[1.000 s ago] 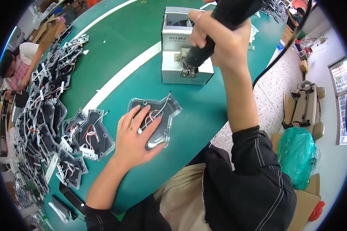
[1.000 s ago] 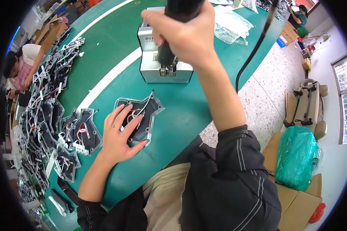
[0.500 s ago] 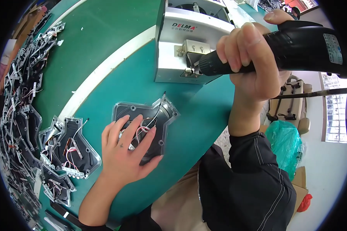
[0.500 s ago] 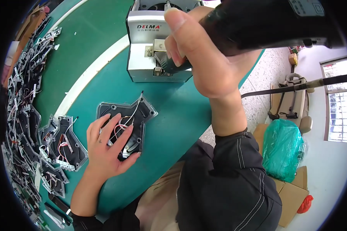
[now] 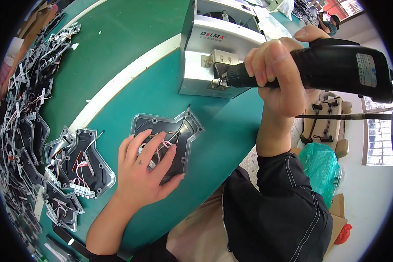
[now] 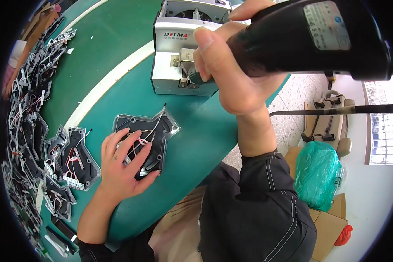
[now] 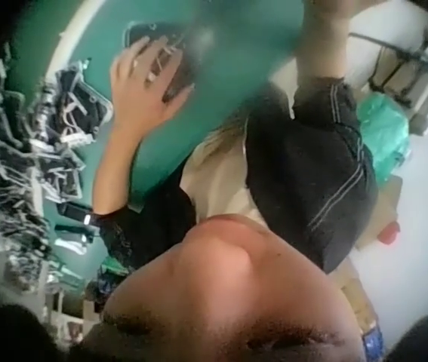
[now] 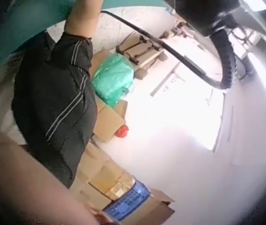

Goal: Assembling black plastic components using a handheld electric screwdriver at a factory workstation.

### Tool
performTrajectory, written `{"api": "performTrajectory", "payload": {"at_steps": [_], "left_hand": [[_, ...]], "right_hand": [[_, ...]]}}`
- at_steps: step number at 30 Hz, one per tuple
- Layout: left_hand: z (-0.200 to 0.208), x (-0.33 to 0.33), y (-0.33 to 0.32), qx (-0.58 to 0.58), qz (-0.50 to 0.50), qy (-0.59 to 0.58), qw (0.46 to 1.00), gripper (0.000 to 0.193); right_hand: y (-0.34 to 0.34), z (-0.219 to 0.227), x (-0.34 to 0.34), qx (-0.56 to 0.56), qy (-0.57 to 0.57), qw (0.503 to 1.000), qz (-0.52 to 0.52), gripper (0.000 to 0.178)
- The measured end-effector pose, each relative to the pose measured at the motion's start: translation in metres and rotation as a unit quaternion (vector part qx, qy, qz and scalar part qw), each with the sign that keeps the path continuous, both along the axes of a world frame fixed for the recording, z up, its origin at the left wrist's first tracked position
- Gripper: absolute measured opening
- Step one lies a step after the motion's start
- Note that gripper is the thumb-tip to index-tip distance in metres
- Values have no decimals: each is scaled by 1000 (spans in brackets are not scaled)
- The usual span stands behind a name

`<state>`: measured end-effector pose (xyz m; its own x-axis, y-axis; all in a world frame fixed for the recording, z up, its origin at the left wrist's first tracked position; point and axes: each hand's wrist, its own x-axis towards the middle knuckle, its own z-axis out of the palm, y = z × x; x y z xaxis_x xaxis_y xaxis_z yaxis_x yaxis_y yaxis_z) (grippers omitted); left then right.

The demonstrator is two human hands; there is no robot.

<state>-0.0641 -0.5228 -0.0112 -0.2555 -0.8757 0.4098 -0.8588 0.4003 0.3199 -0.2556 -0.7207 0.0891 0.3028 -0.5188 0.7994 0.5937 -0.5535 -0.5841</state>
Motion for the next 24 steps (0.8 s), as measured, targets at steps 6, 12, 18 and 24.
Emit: {"api": "performTrajectory", "payload": {"at_steps": [6, 12, 18, 24], "left_hand": [[1, 0, 0, -1, -1, 2, 1000, 54], [-1, 0, 0, -3, 0, 15, 1000, 56], [0, 2, 0, -8, -2, 15, 1000, 57], [-2, 1, -1, -14, -2, 22, 1000, 57]], "right_hand": [[16, 6, -12, -18, 125, 978, -166, 35], [4, 1, -6, -75, 145, 969, -186, 34], [9, 4, -1, -4, 101, 981, -166, 32], [5, 0, -1, -25, 107, 980, -166, 33]]}}
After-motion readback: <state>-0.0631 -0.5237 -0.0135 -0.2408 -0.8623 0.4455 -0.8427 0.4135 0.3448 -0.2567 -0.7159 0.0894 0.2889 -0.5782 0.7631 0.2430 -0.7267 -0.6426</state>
